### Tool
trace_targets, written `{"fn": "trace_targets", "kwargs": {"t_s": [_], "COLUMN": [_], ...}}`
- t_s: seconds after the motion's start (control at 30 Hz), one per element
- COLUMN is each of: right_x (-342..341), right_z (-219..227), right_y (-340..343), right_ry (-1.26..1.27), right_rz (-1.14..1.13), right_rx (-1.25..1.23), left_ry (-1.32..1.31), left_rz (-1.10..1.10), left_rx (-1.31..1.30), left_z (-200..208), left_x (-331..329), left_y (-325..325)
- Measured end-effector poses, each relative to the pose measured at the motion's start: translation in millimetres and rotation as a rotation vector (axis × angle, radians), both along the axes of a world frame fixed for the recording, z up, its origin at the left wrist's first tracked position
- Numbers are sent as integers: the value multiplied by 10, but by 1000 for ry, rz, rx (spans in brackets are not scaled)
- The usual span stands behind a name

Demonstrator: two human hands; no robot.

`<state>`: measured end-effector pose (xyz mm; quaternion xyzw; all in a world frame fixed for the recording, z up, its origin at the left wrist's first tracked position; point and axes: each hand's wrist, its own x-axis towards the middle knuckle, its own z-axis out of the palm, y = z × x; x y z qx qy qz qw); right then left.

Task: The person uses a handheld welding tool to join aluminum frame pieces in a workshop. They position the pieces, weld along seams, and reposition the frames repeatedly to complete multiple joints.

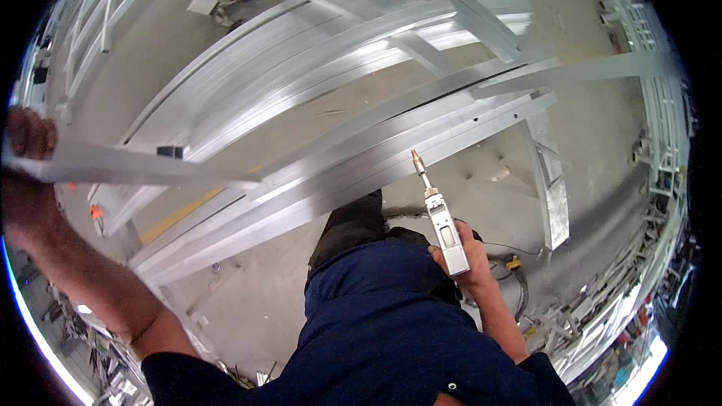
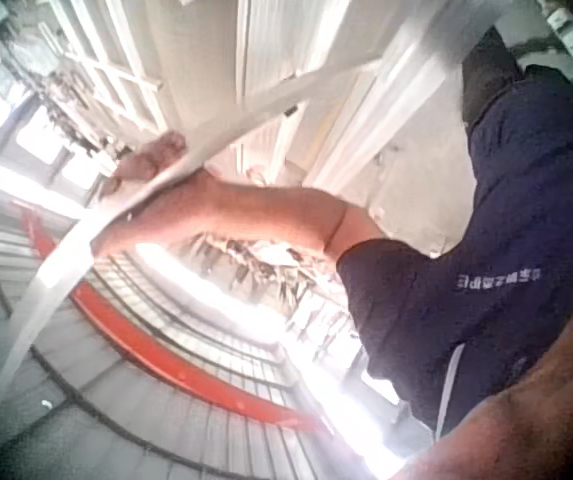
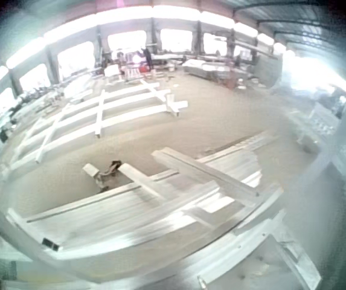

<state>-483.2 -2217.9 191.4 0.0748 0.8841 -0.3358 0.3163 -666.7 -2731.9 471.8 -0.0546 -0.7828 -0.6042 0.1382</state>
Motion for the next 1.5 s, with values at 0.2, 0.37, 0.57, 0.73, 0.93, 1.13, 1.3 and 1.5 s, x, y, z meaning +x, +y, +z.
{"fn": "trace_targets", "kwargs": {"t_s": [0.2, 0.37, 0.57, 0.73, 0.93, 1.13, 1.3, 1.5], "right_x": [377, 993, 1818, 2328, 2614, 2548, 2508, 2519], "right_z": [46, 33, -18, 87, 97, 169, 162, 229], "right_y": [61, 96, 17, -155, -595, -1486, -2190, -2652], "right_ry": [99, 119, 193, 100, 90, 110, 46, -20], "right_rz": [60, -18, -79, -63, -193, -282, -322, -328], "right_rx": [17, 7, -58, 24, -17, 43, -35, 18], "left_ry": [-26, 69, 201, 218, -9, -21, -52, -17], "left_rz": [-111, -7, -21, -274, -357, -488, -532, -571], "left_rx": [217, 263, 228, 339, 325, 442, 508, 530], "left_z": [-399, -746, -938, -1445, -2099, -2166, -2239, -2285], "left_x": [698, 1037, 1267, 1302, 1376, 1312, 1179, 1070], "left_y": [-100, -107, 121, -45, 26, 55, 42, 8]}}
